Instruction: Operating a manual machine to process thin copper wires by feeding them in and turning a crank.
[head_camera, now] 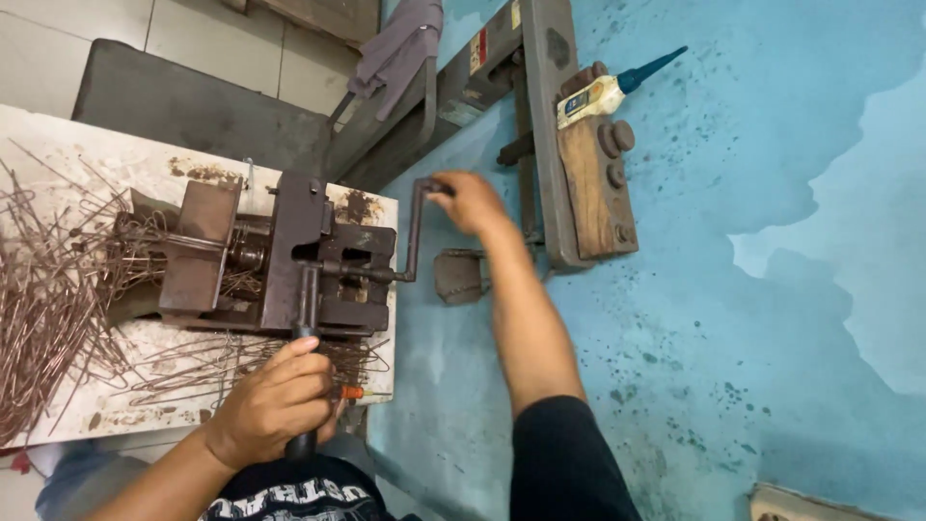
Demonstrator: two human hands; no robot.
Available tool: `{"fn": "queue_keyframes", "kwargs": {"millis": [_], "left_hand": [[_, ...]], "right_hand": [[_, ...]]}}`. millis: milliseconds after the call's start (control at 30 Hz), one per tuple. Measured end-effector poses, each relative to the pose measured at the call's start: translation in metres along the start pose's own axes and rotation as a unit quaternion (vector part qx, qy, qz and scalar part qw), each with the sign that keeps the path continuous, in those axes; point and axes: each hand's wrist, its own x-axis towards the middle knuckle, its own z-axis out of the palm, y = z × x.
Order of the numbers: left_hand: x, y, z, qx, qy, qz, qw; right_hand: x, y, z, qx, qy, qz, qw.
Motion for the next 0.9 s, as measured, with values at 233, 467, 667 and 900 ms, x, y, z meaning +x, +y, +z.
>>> {"fn": "queue_keyframes", "kwargs": {"millis": [233,467,667,900], "left_hand": [[0.002,0.0,-0.002,0.003,-0.006,0.005,1.0],[0.004,0.003,0.001,0.015,0.019,0.001,1.0],[0.007,0.006,0.0,0.037,0.024,0.0,0.999],[0.005,0.005,-0.001,0.033,0.013,-0.001,0.999]], "right_hand": [[-0.124,-0.026,0.164,-0.117,-0.303,-0.052,0.944],[-0.232,-0.108,-0.077,0.091,-0.302,-0.08,0.946],[-0.124,-0.046,-0.107,0.011,0.004,-0.137,0.99],[-0.008,-0.032,0.079,0.031,-0.114,0.138,0.983]]}}
